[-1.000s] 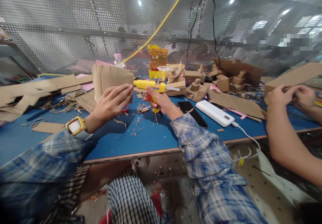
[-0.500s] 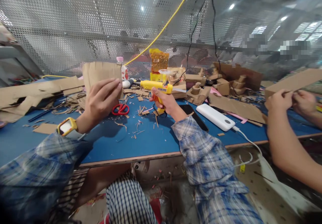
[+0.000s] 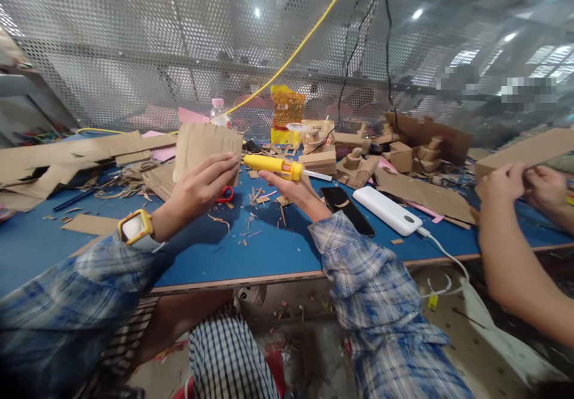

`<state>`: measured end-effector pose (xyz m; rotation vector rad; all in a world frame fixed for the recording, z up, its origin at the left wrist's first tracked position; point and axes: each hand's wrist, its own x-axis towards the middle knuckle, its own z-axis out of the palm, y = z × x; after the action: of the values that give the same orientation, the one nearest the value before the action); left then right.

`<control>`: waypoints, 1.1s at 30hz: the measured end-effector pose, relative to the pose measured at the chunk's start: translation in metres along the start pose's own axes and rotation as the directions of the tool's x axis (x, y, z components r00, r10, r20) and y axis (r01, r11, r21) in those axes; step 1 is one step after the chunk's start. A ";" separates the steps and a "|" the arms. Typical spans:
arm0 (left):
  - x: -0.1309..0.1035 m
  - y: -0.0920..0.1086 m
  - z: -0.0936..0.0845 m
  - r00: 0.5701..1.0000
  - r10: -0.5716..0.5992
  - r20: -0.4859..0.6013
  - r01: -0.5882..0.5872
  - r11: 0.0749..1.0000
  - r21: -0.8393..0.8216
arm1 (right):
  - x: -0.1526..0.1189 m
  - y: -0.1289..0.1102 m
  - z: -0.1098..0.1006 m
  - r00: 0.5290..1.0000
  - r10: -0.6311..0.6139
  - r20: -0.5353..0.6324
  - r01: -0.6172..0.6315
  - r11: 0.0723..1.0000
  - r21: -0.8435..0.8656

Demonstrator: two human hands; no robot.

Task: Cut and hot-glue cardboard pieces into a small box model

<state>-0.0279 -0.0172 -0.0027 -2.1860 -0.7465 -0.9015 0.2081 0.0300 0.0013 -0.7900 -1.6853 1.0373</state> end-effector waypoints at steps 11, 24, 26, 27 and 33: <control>0.000 -0.006 -0.009 0.972 0.039 -0.232 -0.039 0.999 0.002 | 0.004 0.009 -0.010 0.999 -0.034 -0.017 0.034 0.999 -0.002; 0.002 0.012 -0.009 0.989 0.006 -0.145 -0.019 0.996 -0.087 | -0.006 -0.003 -0.004 0.992 -0.094 0.085 0.101 0.992 -0.079; 0.002 0.013 -0.009 0.987 0.020 -0.161 -0.030 0.998 -0.060 | -0.006 -0.003 -0.004 0.990 -0.102 0.094 0.110 0.990 -0.090; 0.003 0.013 -0.008 0.986 0.026 -0.165 -0.034 0.999 -0.043 | -0.006 -0.003 -0.004 0.990 -0.097 0.098 0.106 0.990 -0.094; 0.003 0.019 -0.005 0.988 0.006 -0.152 -0.009 1.000 -0.025 | -0.010 -0.006 -0.003 0.988 -0.120 0.093 0.128 0.988 -0.084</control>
<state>-0.0149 -0.0322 -0.0045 -2.1123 -0.6560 -1.0659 0.2139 0.0196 0.0036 -0.6952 -1.8429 0.9273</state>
